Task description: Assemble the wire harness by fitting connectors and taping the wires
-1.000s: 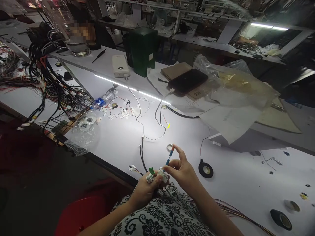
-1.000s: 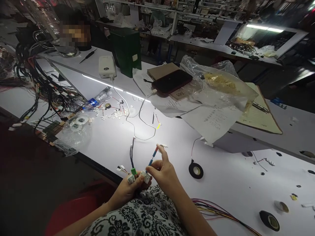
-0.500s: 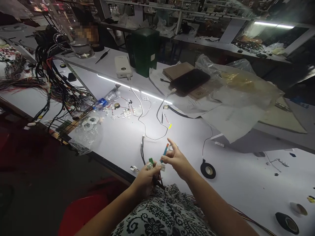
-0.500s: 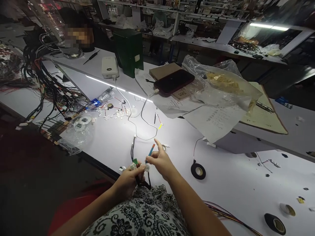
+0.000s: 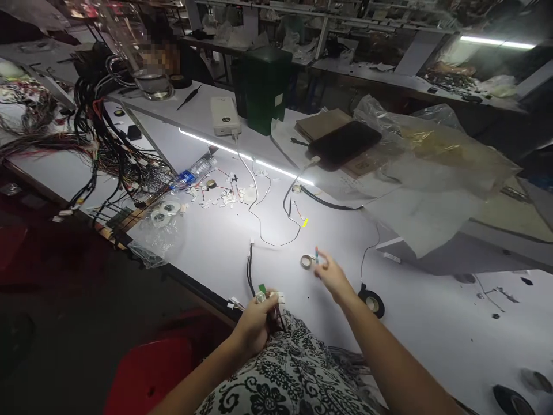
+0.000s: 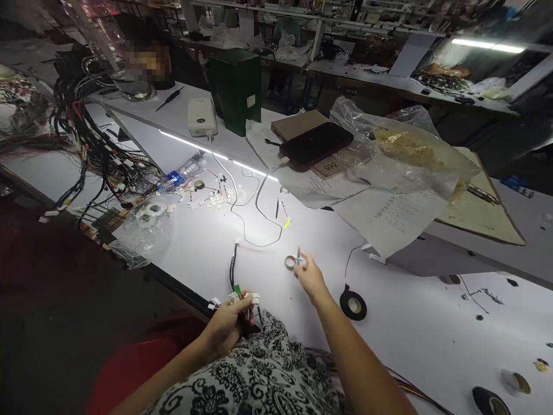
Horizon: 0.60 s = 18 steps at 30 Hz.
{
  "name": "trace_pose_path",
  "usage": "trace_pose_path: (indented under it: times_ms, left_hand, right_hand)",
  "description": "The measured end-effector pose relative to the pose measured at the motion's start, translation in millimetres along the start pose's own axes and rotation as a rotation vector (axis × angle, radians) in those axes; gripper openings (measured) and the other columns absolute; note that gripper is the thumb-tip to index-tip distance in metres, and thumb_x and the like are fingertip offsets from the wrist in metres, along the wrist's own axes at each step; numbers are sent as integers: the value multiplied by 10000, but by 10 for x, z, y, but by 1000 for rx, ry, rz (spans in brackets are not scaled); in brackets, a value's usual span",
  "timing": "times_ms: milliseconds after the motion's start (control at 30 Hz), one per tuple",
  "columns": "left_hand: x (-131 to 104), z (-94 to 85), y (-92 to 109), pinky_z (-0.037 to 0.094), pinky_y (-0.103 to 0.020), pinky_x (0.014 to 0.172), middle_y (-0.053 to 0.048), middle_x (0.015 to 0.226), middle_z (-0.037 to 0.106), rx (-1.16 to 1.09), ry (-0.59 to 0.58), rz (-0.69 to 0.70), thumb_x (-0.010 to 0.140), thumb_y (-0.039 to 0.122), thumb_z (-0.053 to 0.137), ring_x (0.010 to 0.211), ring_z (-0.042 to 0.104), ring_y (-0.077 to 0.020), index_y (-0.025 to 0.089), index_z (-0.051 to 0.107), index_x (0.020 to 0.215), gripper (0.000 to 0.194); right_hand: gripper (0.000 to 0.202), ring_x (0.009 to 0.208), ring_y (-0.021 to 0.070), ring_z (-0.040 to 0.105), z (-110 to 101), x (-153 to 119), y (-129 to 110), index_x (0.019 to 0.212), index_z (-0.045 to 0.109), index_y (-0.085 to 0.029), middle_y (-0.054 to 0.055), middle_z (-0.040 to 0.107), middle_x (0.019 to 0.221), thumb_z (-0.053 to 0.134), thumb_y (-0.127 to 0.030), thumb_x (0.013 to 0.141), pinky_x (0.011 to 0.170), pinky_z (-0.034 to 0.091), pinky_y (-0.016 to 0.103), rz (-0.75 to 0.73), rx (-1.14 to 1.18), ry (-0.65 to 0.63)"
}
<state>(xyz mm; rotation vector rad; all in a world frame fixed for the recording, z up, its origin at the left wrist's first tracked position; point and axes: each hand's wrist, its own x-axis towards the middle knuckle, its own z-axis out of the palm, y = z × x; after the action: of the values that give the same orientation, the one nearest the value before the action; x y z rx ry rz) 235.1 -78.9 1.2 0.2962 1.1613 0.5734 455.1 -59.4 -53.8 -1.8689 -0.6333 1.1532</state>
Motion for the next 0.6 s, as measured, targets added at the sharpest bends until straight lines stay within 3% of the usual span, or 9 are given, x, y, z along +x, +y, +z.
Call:
trace_pose_path:
  times_ms: [67, 167, 300, 467, 600]
  left_hand:
    - [46, -17, 49, 403, -229, 515, 31, 675, 542, -61, 72, 64, 641, 321, 803, 539, 475, -91, 177, 598, 958, 404]
    - [103, -7, 106, 387, -228, 501, 48, 596, 489, -138, 134, 136, 666, 294, 788, 500, 444, -89, 165, 610, 987, 389]
    - [141, 54, 104, 384, -199, 538, 53, 631, 485, -192, 147, 220, 682, 304, 786, 533, 439, -69, 174, 587, 909, 329]
    - [120, 117, 108, 411, -200, 619, 29, 772, 522, -205, 98, 255, 701, 290, 788, 643, 488, -74, 180, 580, 917, 320]
    - [25, 17, 179, 450, -276, 703, -22, 976, 559, -96, -123, 201, 740, 301, 764, 689, 545, -98, 235, 556, 1141, 456]
  right_hand:
    - [436, 806, 236, 579, -53, -84, 145, 1079, 593, -177, 6, 564, 728, 609, -207, 644, 789, 451, 372, -4, -86, -56]
    - [290, 1024, 262, 550, 89, -407, 179, 931, 617, -204, 60, 615, 976, 655, -230, 645, 879, 433, 360, -83, -123, -200]
    - [218, 892, 223, 619, 409, -846, -25, 917, 586, -221, 32, 662, 918, 668, -317, 739, 741, 500, 311, -146, -15, -534]
    - [162, 767, 216, 613, 557, -923, -131, 807, 574, -196, 29, 646, 778, 636, -345, 797, 734, 475, 335, -156, 89, -428]
    - [229, 752, 198, 607, 469, -880, -74, 827, 517, -196, 15, 611, 761, 557, -419, 862, 757, 488, 340, -92, 247, -473]
